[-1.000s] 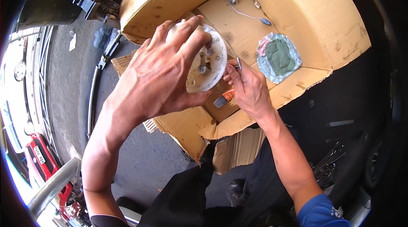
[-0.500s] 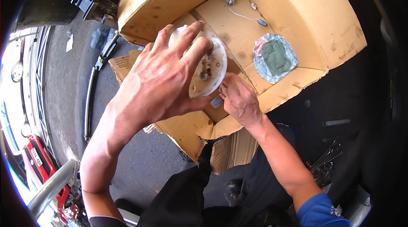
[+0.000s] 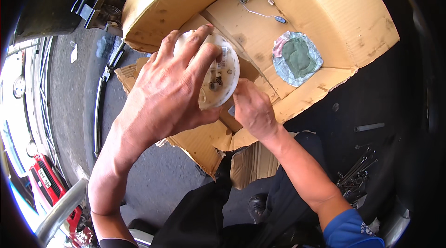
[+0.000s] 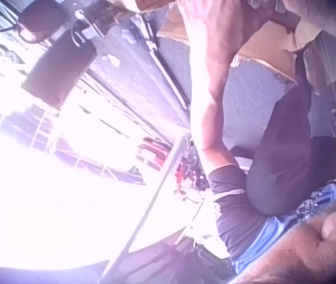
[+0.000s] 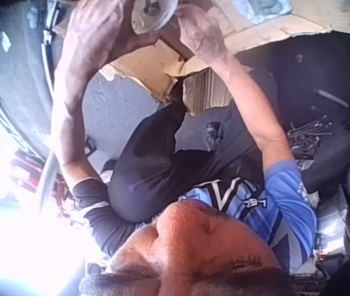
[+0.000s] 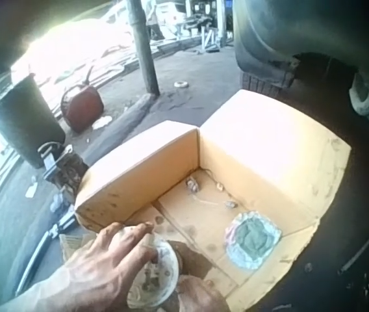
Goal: Disassemble a car fuel pump module inside a box to access and inspect internal components.
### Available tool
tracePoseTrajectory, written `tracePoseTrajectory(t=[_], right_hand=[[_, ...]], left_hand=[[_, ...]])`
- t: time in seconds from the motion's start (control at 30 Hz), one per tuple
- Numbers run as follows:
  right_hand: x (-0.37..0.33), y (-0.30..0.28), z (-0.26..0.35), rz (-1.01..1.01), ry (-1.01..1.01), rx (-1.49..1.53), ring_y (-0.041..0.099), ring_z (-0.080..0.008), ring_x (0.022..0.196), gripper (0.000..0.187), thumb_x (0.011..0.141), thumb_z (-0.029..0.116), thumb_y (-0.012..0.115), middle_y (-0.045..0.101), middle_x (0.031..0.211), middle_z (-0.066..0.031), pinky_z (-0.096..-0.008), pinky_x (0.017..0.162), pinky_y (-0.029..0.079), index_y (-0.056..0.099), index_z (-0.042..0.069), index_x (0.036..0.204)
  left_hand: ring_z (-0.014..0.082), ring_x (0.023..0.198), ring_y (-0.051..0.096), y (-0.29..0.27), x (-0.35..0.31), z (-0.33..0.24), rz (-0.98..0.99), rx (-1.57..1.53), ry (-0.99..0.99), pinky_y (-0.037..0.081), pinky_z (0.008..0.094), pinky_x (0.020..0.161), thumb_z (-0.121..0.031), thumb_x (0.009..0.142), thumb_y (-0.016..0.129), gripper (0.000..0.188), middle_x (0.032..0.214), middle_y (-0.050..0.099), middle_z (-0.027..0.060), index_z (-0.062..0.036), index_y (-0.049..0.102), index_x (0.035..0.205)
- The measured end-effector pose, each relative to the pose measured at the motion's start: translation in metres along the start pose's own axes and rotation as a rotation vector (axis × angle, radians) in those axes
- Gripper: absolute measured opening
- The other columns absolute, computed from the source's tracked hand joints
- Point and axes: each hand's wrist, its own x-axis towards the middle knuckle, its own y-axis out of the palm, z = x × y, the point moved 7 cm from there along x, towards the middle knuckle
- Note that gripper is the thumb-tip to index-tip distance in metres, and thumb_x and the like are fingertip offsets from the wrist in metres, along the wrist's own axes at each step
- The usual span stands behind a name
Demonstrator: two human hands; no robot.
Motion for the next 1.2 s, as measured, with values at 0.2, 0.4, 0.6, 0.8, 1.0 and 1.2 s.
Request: tracePoseTrajectory(t=[0.2,0.4,0.6,0.8,1.0,1.2], right_hand=[[-0.011,0.008,-0.026,-0.142,0.228,0.517,0.079,-0.0307,0.095,0.019,0.113,0.008,0.056,0.074,0.111,-0.0158,-0.0377,0.084,0.067,0.068,-0.005,0.118],[-0.017,0.015,-0.041,-0.173,0.501,0.814,0.08,-0.0217,0.093,0.025,0.117,0.016,0.052,0.077,0.101,-0.0123,-0.0334,0.082,0.065,0.068,-0.003,0.121],[-0.024,0.002,-0.049,-0.197,0.663,0.996,0.074,-0.0135,0.086,0.028,0.118,0.023,0.054,0.076,0.094,-0.0066,-0.0294,0.079,0.061,0.069,0.001,0.124],[-0.018,-0.027,-0.078,-0.14,0.782,0.962,0.073,-0.0128,0.095,0.024,0.111,0.009,0.06,0.074,0.108,-0.0086,-0.0296,0.084,0.061,0.067,-0.001,0.132],[-0.024,-0.001,-0.069,-0.009,0.799,1.409,0.068,-0.016,0.114,0.047,0.104,0.01,0.074,0.066,0.132,-0.0116,-0.0309,0.101,0.056,0.057,-0.004,0.146],[-0.038,0.02,-0.066,0.063,1.006,1.47,0.071,-0.0141,0.088,0.033,0.111,0.008,0.062,0.07,0.125,-0.0136,-0.0277,0.074,0.059,0.06,-0.005,0.141]], left_hand=[[0.0439,0.146,0.052,-0.002,0.0,0.004,0.022,-0.055,-0.019,0.051,0.0535,0.117,-0.021,0.063,0.098,0.082,0.165,0.048,0.0136,-0.0094,0.058,0.134],[0.0452,0.148,0.049,-0.004,0.002,0.006,0.055,-0.066,-0.049,0.049,0.0547,0.119,-0.02,0.061,0.098,0.082,0.169,0.045,0.0118,-0.0102,0.058,0.133],[0.0457,0.16,0.034,-0.008,0.004,0.005,0.202,-0.051,0.118,0.041,0.0578,0.127,-0.014,0.059,0.099,0.082,0.174,0.039,0.0096,-0.0145,0.058,0.129],[0.0505,0.161,0.029,-0.007,-0.009,0.003,0.227,-0.081,0.092,0.033,0.0637,0.129,-0.031,0.064,0.101,0.081,0.178,0.03,0.017,-0.0158,0.06,0.132],[0.0537,0.152,0.042,-0.001,-0.003,-0.009,-0.017,-0.076,-0.041,0.044,0.0622,0.121,-0.049,0.065,0.102,0.107,0.175,0.024,0.0308,-0.0164,0.052,0.153],[0.0476,0.15,0.048,0.007,0.003,0.001,0.08,0.028,-0.205,0.051,0.0608,0.118,-0.043,0.066,0.099,0.122,0.17,0.038,0.0217,-0.0188,0.036,0.168]])
